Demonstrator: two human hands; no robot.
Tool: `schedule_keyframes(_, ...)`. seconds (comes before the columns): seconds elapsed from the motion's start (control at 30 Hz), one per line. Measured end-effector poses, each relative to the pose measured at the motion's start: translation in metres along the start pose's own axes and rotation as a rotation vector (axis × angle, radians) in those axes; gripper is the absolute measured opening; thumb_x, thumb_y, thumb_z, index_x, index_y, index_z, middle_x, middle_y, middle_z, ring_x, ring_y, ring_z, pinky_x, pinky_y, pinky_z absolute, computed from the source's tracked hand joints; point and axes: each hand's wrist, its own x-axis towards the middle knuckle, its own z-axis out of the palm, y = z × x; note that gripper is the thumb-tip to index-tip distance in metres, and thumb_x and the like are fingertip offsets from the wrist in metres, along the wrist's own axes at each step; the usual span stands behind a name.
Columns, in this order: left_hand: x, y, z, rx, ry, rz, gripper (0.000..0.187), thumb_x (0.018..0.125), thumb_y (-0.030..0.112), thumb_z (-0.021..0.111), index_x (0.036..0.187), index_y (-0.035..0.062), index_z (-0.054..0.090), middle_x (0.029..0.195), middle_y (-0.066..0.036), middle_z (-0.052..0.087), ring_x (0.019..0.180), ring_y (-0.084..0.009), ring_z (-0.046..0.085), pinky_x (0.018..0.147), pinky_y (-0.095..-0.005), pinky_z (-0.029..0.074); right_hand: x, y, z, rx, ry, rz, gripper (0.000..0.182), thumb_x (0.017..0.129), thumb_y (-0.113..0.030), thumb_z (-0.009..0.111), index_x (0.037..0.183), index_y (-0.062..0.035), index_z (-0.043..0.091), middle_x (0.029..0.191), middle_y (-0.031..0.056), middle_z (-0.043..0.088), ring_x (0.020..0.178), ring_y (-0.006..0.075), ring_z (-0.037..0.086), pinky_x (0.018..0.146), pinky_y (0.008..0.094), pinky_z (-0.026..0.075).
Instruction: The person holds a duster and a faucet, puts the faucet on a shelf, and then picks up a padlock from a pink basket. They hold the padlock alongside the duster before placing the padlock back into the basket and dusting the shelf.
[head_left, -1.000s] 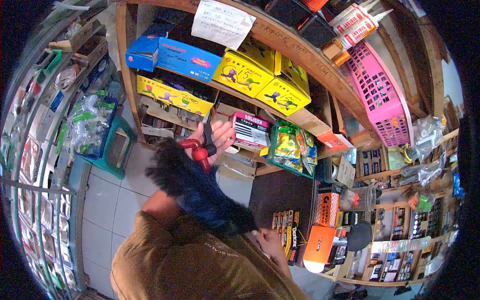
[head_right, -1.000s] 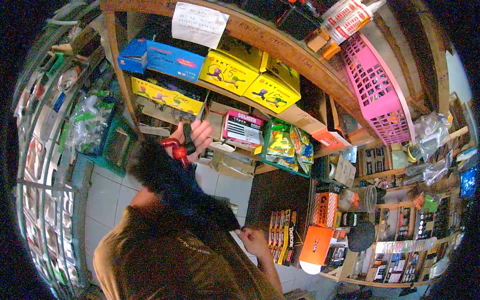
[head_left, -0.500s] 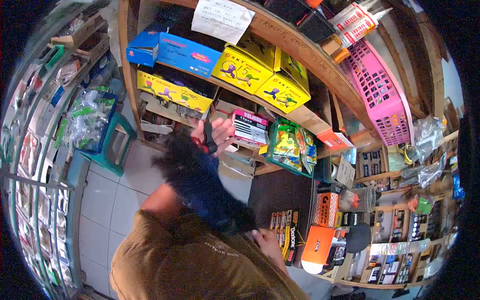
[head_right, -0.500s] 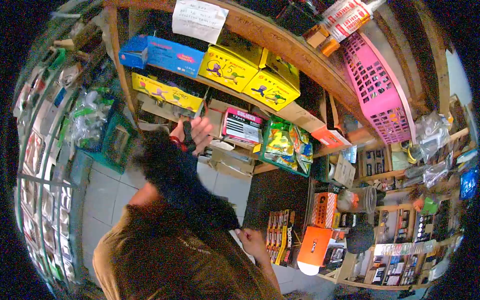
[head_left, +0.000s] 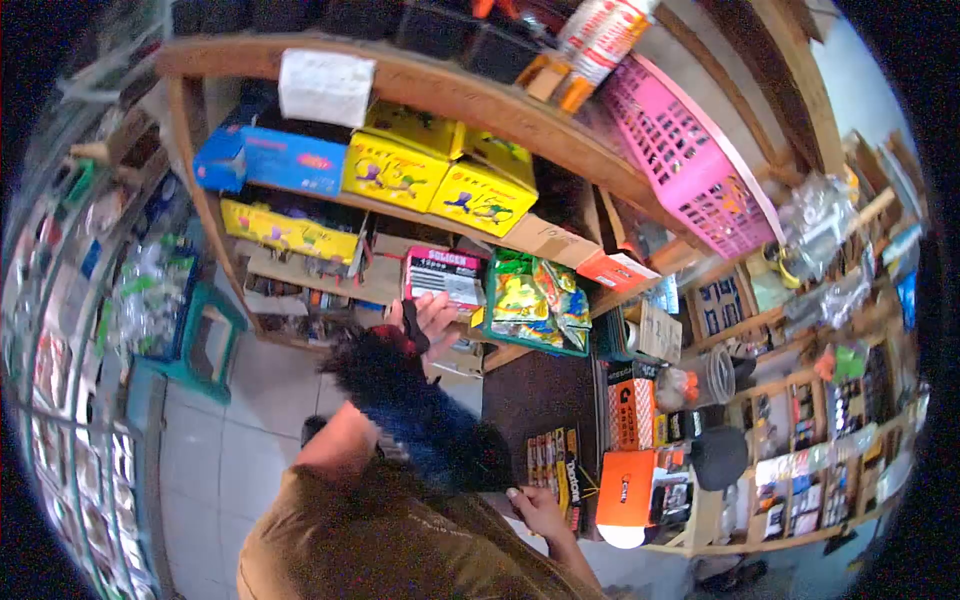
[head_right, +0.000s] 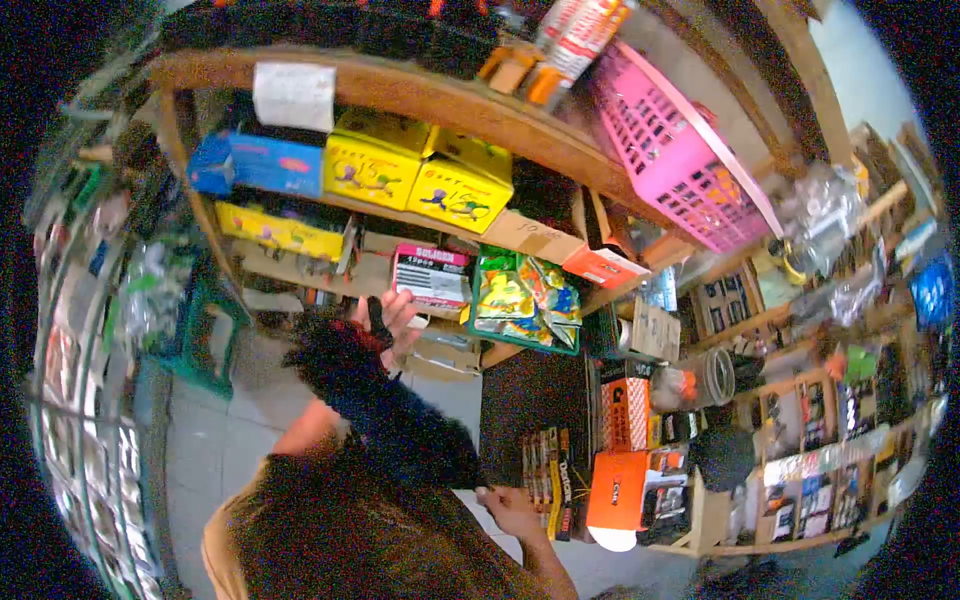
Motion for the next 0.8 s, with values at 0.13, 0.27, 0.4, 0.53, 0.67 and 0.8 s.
schedule_keyframes(0.13,0.000,0.010,-0.006,-0.008,0.103,-0.106,0.047,0.087,0.043,0.034,0.122,0.0111,0.037,0.118,-0.008,0.047,0.097,-0.0238,0.051,0.077,-0.0364,0.046,-0.005,-0.012,0.022,0.289,0.009,0.020,0.041,0.085,-0.037,0.046,0.061,-0.0039,0.052,0.049,0.0014,0.045,0.042,0.0101,0.040,0.040,0.0266,0.032)
schedule_keyframes(0.27,-0.009,0.052,-0.029,0.082,0.218,-0.272,0.032,0.085,0.039,0.044,0.096,0.0091,0.051,0.075,-0.005,0.057,0.054,-0.0156,0.054,0.045,-0.0264,0.046,-0.006,-0.080,0.026,0.586,-0.053,0.108,0.043,0.087,-0.040,0.041,0.061,-0.0064,0.048,0.046,0.0005,0.041,0.037,0.0080,0.036,0.033,0.0237,0.030)
schedule_keyframes(0.4,-0.032,0.100,-0.059,0.286,0.212,-0.251,0.024,0.088,0.032,0.035,0.104,0.0192,0.048,0.069,-0.005,0.051,0.054,-0.0185,0.051,0.043,-0.0298,0.043,0.039,-0.100,0.026,0.593,-0.027,-0.074,0.046,0.087,-0.048,0.034,0.069,-0.0071,0.048,0.048,0.0005,0.041,0.035,0.0081,0.038,0.027,0.0222,0.028)
schedule_keyframes(0.53,-0.070,0.131,-0.050,0.413,0.487,-0.056,0.024,0.088,0.030,0.038,0.099,0.0121,0.048,0.065,-0.005,0.050,0.052,-0.0197,0.050,0.042,-0.0319,0.042,0.097,-0.164,0.008,0.683,-0.105,-0.053,0.035,0.087,-0.041,0.039,0.075,-0.0104,0.051,0.050,-0.0025,0.045,0.038,0.0068,0.041,0.034,0.0209,0.032)
schedule_keyframes(0.67,-0.093,0.128,-0.065,0.299,0.515,0.112,0.019,0.080,0.022,0.046,0.092,0.0073,0.048,0.069,-0.007,0.051,0.056,-0.0228,0.050,0.050,-0.0349,0.044,0.148,-0.249,-0.014,0.996,-0.174,-0.179,0.029,0.082,-0.038,0.050,0.080,-0.0093,0.051,0.050,-0.0008,0.044,0.037,0.0094,0.040,0.033,0.0228,0.032)
schedule_keyframes(0.8,-0.111,0.112,-0.052,0.654,0.443,0.215,0.024,0.074,0.013,0.046,0.096,0.0022,0.047,0.074,-0.009,0.052,0.063,-0.0262,0.053,0.059,-0.0393,0.047,0.207,-0.331,-0.049,0.945,-0.164,-0.350,0.029,0.081,-0.036,0.053,0.091,-0.0090,0.051,0.060,0.0031,0.050,0.048,0.0150,0.050,0.043,0.0270,0.043)
